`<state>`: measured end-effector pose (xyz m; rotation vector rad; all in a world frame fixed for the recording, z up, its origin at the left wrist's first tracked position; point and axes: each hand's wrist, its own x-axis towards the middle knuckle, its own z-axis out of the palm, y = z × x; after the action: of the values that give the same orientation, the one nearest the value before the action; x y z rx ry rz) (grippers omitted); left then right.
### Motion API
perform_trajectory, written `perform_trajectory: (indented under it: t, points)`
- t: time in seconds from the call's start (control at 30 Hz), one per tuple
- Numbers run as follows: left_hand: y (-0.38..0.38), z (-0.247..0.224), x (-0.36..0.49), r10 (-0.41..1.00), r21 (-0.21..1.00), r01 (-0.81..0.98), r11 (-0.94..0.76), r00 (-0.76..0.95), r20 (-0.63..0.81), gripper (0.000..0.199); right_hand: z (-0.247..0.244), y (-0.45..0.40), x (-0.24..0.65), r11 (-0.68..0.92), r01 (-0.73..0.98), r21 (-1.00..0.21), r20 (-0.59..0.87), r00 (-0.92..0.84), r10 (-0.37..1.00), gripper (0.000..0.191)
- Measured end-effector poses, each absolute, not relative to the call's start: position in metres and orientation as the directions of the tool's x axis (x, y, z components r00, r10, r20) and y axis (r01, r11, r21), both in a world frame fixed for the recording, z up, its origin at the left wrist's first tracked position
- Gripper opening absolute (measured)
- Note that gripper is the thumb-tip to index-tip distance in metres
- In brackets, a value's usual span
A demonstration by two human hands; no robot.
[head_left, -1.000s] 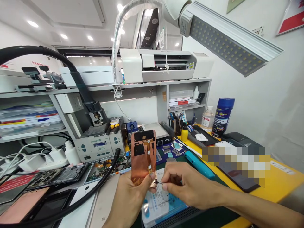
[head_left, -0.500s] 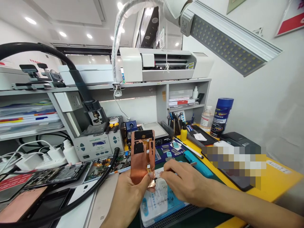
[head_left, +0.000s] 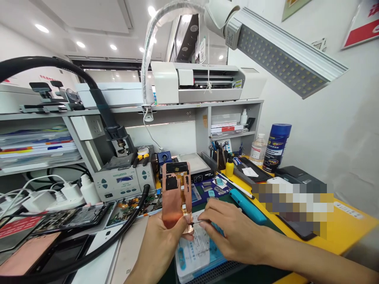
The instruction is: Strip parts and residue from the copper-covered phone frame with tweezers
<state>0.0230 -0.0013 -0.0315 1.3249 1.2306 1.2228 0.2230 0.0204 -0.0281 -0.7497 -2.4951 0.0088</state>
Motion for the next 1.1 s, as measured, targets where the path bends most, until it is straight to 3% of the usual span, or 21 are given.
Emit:
perform_trajectory:
  t: [0.2,0.3,0.4,0.53,0.63,1.1]
  points:
    - [-0.001,-0.035,0.022,0.998,0.993,0.101,-0.066,-0.004,0.067,0.035,-0.035,0.029,0.225,0.853,0.485,0.191,0.468,-0.809,0.355,0.017]
    - [0.0,-0.037,0.022,0.997,0.992,0.107,-0.066,-0.018,0.069,0.034,-0.041,0.032,0.225,0.839,0.469,0.275,0.521,-0.806,0.28,0.018]
    - [0.0,-0.038,0.022,0.997,0.991,0.121,-0.065,-0.03,0.069,0.035,-0.041,0.031,0.225,0.838,0.485,0.25,0.498,-0.807,0.319,0.014]
    - [-0.001,-0.036,0.022,0.997,0.986,0.152,-0.069,-0.03,0.075,0.037,-0.038,0.03,0.223,0.821,0.564,0.087,0.396,-0.776,0.491,0.014]
    - [-0.001,-0.035,0.023,0.997,0.985,0.158,-0.067,-0.03,0.073,0.038,-0.038,0.03,0.221,0.802,0.593,0.071,0.37,-0.762,0.531,0.014]
    - [-0.002,-0.036,0.025,0.998,0.996,0.077,-0.044,-0.038,0.047,0.035,-0.054,0.036,0.219,0.857,0.432,0.281,0.698,-0.705,0.126,0.015]
